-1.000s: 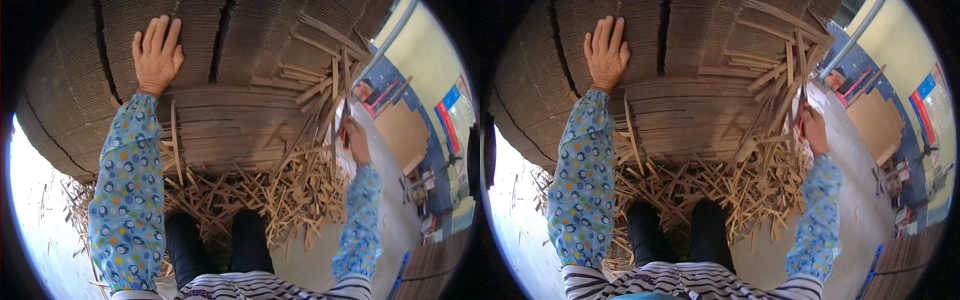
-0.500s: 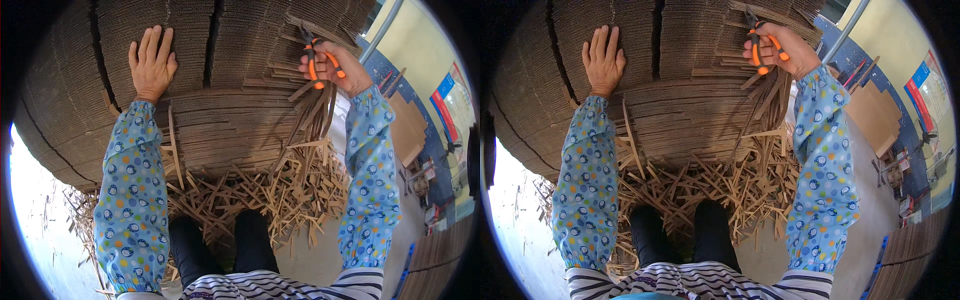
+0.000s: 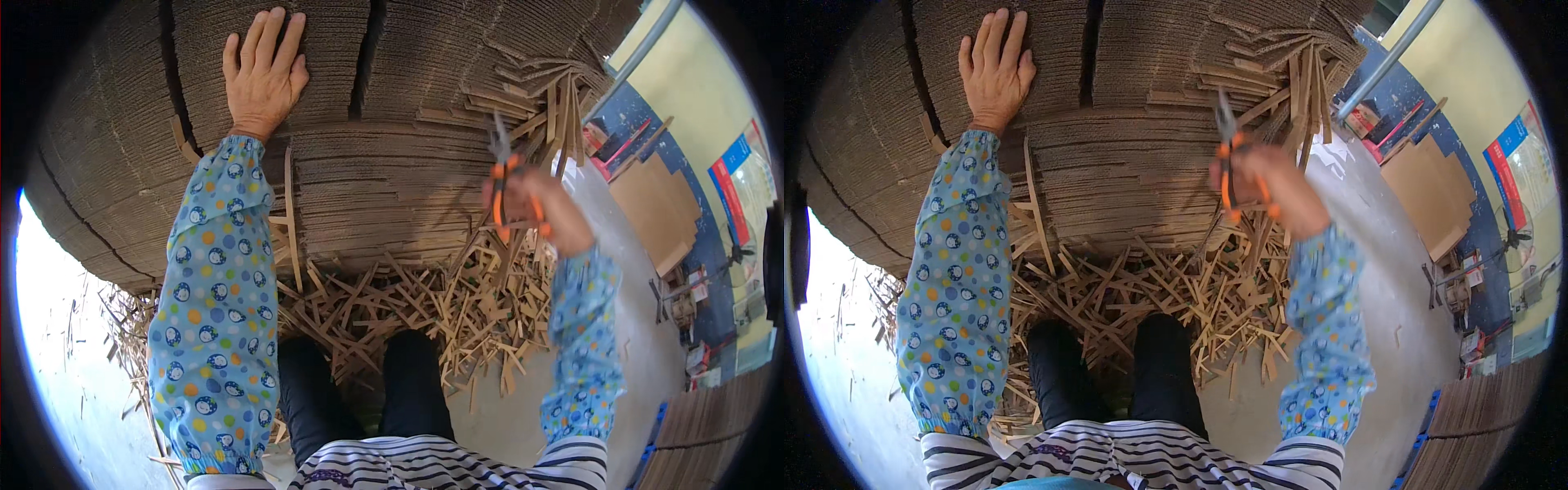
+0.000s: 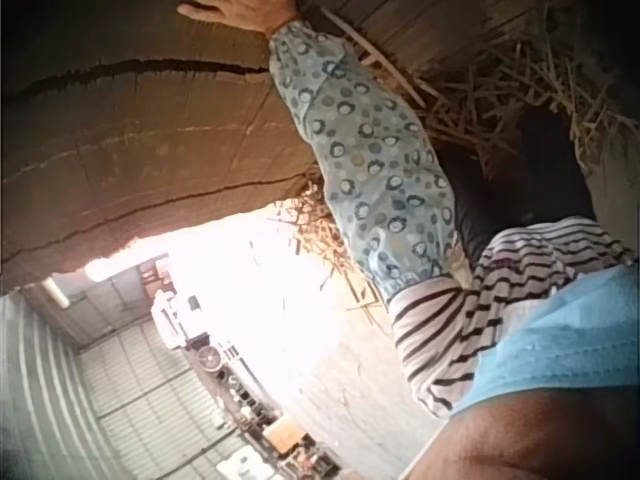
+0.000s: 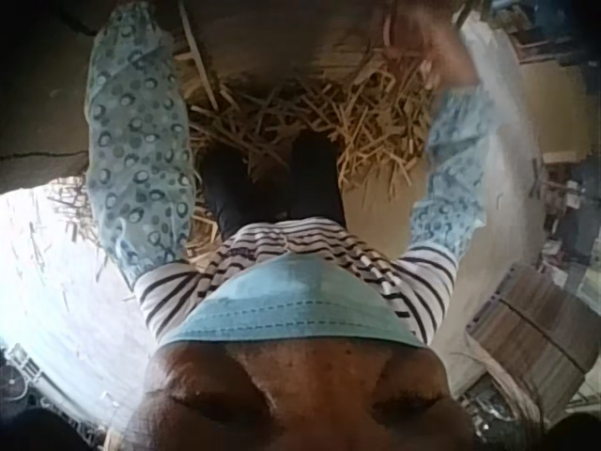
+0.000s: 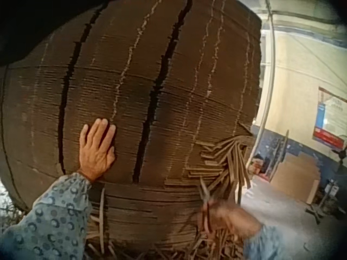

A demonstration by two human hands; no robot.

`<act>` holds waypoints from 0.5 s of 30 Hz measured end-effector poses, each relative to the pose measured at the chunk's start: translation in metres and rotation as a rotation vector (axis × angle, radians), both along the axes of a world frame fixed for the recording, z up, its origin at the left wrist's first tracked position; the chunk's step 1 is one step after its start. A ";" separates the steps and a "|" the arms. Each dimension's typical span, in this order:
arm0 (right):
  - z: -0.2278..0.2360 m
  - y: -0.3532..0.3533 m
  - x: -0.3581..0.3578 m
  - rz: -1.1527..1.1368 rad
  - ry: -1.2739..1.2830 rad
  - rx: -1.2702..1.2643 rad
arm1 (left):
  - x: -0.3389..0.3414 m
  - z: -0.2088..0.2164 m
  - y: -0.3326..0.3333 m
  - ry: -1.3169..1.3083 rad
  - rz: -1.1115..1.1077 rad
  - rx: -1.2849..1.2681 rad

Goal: Trimming the rough edges of a stack of cardboard sheets using a pair of pliers.

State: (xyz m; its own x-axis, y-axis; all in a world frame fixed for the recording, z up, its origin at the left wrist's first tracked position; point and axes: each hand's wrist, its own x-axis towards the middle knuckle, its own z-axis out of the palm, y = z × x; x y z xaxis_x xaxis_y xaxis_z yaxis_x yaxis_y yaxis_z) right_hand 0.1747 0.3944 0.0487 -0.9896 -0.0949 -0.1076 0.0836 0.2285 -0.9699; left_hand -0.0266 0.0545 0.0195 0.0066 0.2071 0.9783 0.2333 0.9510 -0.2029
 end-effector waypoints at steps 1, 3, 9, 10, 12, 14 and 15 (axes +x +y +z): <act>0.015 -0.001 -0.019 -0.029 0.022 0.003 | 0.001 0.000 0.002 0.008 0.023 -0.012; 0.038 -0.001 -0.050 -0.088 0.134 -0.109 | 0.002 0.004 0.010 0.024 -0.486 0.073; -0.016 0.030 -0.044 -0.227 0.070 -0.183 | 0.022 0.007 -0.007 0.000 -0.050 -0.063; -0.047 0.050 -0.033 -0.294 0.083 -0.228 | 0.019 0.009 -0.001 0.035 -0.063 -0.070; -0.083 0.070 -0.012 -0.357 0.019 -0.216 | 0.018 0.011 0.003 -0.001 -0.071 -0.056; -0.102 0.037 0.009 -0.289 -0.047 -0.203 | 0.021 0.012 -0.004 -0.041 -0.105 -0.045; -0.112 0.015 0.017 -0.235 -0.095 -0.190 | 0.026 0.013 -0.009 -0.086 -0.138 -0.078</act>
